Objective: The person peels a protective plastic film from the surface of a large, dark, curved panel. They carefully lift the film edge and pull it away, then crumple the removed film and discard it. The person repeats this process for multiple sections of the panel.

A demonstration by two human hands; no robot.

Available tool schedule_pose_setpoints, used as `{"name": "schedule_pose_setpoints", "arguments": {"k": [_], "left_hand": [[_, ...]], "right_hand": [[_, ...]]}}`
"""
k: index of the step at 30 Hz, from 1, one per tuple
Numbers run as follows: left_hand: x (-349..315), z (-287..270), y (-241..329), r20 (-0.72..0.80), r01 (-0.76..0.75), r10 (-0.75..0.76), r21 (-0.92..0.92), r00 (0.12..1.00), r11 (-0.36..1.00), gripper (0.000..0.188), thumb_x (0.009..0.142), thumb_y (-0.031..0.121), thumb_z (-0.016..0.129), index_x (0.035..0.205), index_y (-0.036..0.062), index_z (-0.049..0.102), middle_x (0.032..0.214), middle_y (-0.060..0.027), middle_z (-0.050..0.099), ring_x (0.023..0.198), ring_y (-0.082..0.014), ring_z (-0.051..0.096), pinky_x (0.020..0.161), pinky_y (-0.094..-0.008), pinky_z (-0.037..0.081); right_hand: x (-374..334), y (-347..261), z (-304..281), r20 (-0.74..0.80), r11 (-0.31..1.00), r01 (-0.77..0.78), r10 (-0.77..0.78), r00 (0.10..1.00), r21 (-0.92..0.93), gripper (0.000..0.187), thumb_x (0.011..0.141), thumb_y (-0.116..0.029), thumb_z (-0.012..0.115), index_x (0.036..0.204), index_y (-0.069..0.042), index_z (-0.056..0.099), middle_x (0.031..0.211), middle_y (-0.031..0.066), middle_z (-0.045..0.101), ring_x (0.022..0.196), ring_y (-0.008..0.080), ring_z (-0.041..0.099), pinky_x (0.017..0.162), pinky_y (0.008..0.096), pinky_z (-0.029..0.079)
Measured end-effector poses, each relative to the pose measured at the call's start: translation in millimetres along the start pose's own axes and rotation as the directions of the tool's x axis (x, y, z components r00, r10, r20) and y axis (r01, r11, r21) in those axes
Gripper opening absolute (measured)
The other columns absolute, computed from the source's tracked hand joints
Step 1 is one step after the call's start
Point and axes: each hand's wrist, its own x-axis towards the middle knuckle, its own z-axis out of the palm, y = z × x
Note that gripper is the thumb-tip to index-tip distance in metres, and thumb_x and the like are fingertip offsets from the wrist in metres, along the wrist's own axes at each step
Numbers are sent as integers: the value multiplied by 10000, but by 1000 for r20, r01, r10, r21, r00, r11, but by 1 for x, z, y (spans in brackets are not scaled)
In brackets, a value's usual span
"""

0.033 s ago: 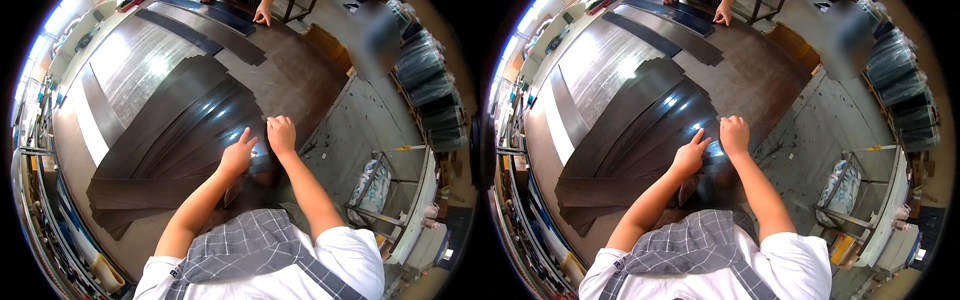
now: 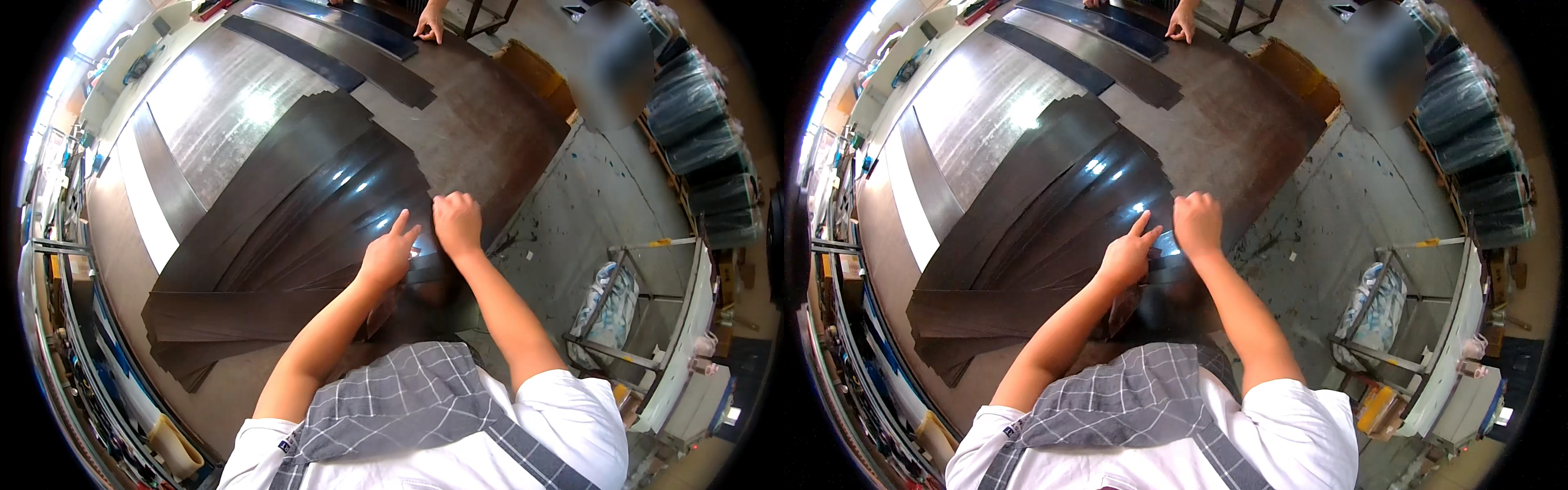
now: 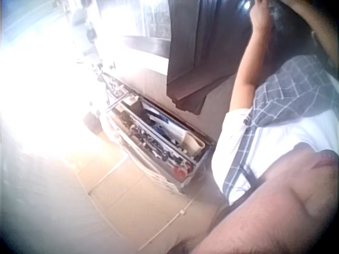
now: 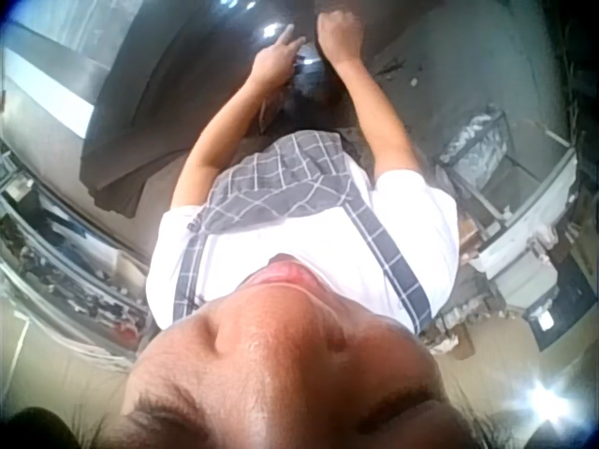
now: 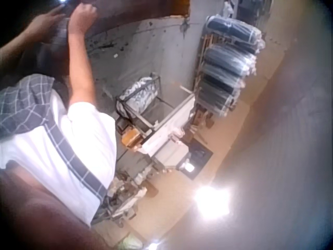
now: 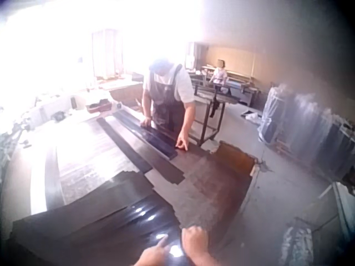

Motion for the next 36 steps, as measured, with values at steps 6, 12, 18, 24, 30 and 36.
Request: {"name": "schedule_pose_setpoints", "arguments": {"k": [6,12,18,24,30,36], "left_hand": [[-1,9,-4,-79,7,-9,-32,997,999,545,779,4,595,1309,126,634,1519,-173,436,978,-384,686,830,-453,559],[-1,10,-4,-79,10,-13,-36,997,999,538,779,3,588,1300,125,638,1515,-185,435,983,-385,684,823,-456,558],[3,4,-7,17,-1,2,-11,1000,1000,553,790,5,574,1331,113,608,1520,-186,424,1024,-390,667,835,-458,555],[4,8,-20,-63,-194,183,-344,981,919,726,739,-65,587,1446,27,456,1549,-177,376,1345,-339,482,1027,-391,475],[-1,-12,-27,-90,-224,-504,-951,859,-213,476,778,-122,561,1226,36,595,1032,-78,660,910,-237,662,802,-331,548],[18,7,-44,-490,2,-102,-200,866,980,109,841,27,618,844,54,513,873,-146,598,792,-389,608,690,-472,488]], "right_hand": [[-1,-5,-10,5,993,-4,3,1000,115,132,880,-162,607,764,-111,645,771,78,617,784,289,603,705,443,465],[-15,-19,-15,54,958,236,-247,967,164,142,870,-159,605,737,-112,624,761,71,609,783,282,602,724,428,457],[-17,-16,-16,1,940,235,-243,970,249,91,860,-132,639,786,-84,662,801,71,631,839,294,608,742,437,477],[5,8,9,333,678,-394,227,915,621,177,917,-158,585,895,-16,689,838,124,702,779,244,685,723,389,530],[9,14,13,575,756,-482,173,800,443,237,889,-245,600,891,-40,719,850,134,722,812,255,698,748,385,529],[20,9,9,513,722,-448,151,845,527,250,891,-272,607,824,-37,658,861,208,678,790,385,642,683,459,500]]}}
